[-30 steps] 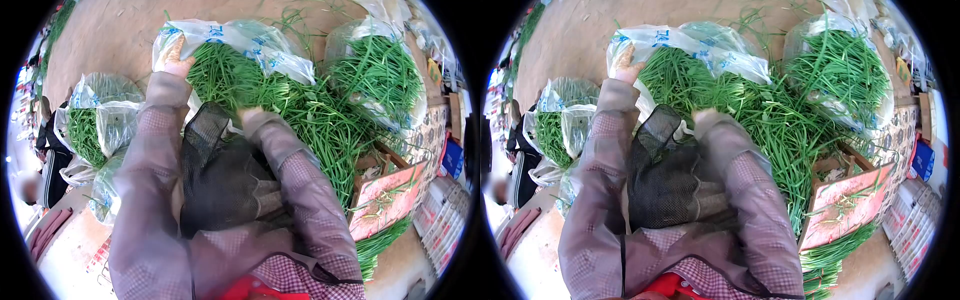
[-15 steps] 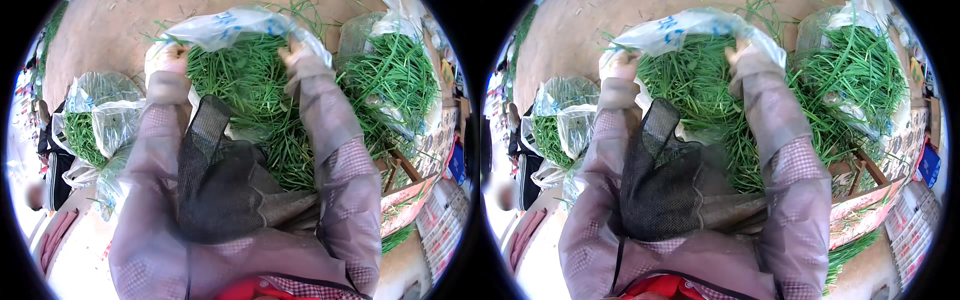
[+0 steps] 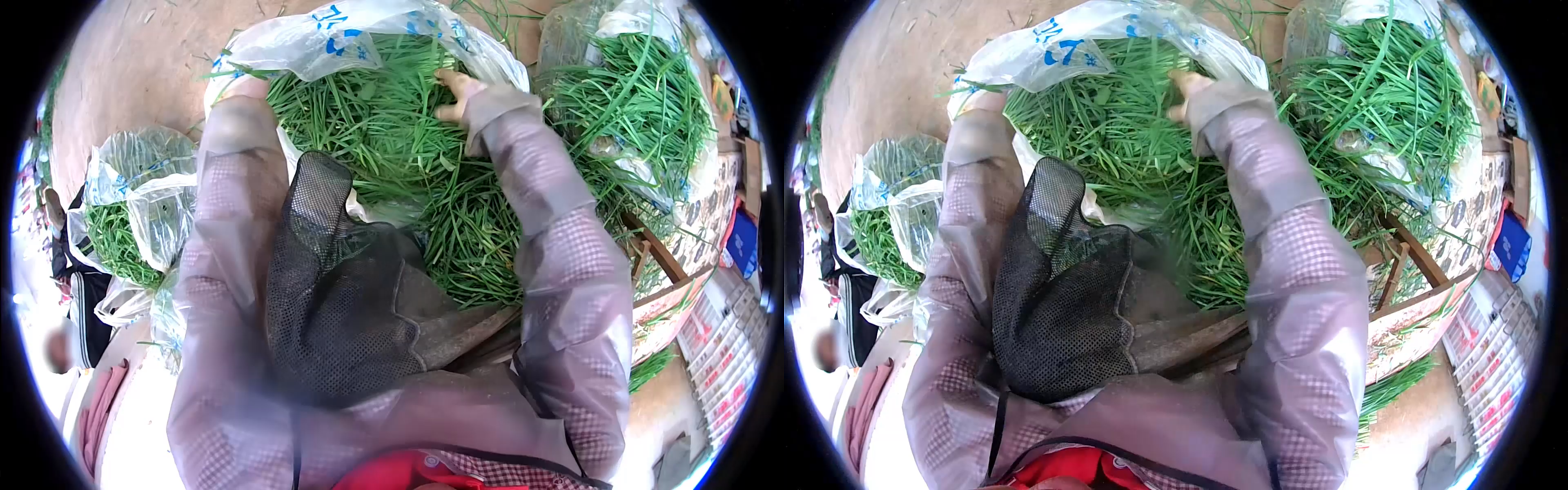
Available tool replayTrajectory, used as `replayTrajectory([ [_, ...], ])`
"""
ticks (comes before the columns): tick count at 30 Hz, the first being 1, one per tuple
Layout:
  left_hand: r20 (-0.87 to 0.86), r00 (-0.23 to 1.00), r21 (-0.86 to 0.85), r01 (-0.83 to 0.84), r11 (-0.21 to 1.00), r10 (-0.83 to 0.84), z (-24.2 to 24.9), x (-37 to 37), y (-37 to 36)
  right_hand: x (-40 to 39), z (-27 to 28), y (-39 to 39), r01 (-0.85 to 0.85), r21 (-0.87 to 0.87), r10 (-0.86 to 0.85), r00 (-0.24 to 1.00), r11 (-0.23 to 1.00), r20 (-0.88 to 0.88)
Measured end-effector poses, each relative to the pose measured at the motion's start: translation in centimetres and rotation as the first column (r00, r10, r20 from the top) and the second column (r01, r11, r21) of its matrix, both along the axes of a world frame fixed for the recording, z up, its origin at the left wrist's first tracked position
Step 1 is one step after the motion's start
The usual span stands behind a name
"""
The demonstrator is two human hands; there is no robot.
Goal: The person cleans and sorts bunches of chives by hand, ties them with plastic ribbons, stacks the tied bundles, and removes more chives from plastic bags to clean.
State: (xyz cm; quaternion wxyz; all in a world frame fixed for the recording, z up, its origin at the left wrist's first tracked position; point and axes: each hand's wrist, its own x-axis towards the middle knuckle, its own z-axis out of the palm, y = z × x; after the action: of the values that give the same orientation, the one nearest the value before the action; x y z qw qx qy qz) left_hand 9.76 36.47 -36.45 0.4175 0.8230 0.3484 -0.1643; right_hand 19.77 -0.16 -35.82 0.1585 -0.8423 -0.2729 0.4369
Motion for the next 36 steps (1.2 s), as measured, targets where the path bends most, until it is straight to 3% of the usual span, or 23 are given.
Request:
replayTrajectory([
  [1,0.010,0.999,-0.020,-0.046,0.999,0.046,-0.6,-1.1,-0.6,-1.0,1.2,0.5,-0.054,-0.147,0.066,0.995,0.988,0.078],
  [3,0.092,0.983,0.000,-0.162,0.987,0.161,-1.9,-2.8,-2.9,-4.4,0.7,0.2,-0.036,-0.116,0.060,0.976,0.993,0.212],
  [5,0.129,0.972,0.025,-0.204,0.979,0.199,-3.3,-3.9,-4.2,-7.1,-2.0,-0.5,-0.146,-0.089,0.169,0.916,0.985,0.364],
  [6,0.094,0.984,0.067,-0.160,0.985,0.153,-4.6,-4.4,-3.4,-7.2,-1.0,-0.2,-0.246,-0.208,0.298,0.914,0.947,0.275],
  [8,0.022,0.998,0.148,-0.065,0.987,0.063,-6.1,-5.1,-2.4,-7.9,0.2,-0.4,-0.263,-0.239,0.328,0.897,0.935,0.295],
  [10,-0.087,0.996,0.043,-0.031,0.999,0.035,-5.9,-5.3,-0.5,-7.9,-0.1,-0.6,-0.238,-0.218,0.296,0.908,0.947,0.297],
  [12,-0.349,0.914,0.356,0.333,0.873,-0.207,-6.8,-4.9,0.2,-7.7,-0.8,-0.5,-0.245,-0.219,0.303,0.908,0.944,0.289],
  [14,-0.422,0.871,0.360,0.417,0.834,-0.253,-6.7,-4.2,1.2,-7.6,-1.0,-0.4,-0.245,-0.218,0.302,0.909,0.945,0.288],
  [31,-0.338,0.911,0.209,0.318,0.925,-0.237,-5.2,-4.8,-0.3,-6.6,-0.8,0.0,-0.248,-0.231,0.300,0.927,0.941,0.226],
  [33,-0.339,0.910,0.192,0.316,0.929,-0.239,-5.2,-5.1,-0.7,-6.2,1.4,0.3,-0.233,-0.232,0.272,0.950,0.944,0.154],
  [34,-0.342,0.908,0.184,0.319,0.930,-0.244,-5.1,-5.4,-0.6,-7.0,1.7,0.2,-0.166,-0.234,0.239,0.914,0.958,0.327],
  [36,-0.348,0.903,0.169,0.325,0.931,-0.252,-4.6,-5.7,-0.8,-7.3,4.5,1.9,-0.106,-0.299,0.188,0.947,0.948,0.259],
])
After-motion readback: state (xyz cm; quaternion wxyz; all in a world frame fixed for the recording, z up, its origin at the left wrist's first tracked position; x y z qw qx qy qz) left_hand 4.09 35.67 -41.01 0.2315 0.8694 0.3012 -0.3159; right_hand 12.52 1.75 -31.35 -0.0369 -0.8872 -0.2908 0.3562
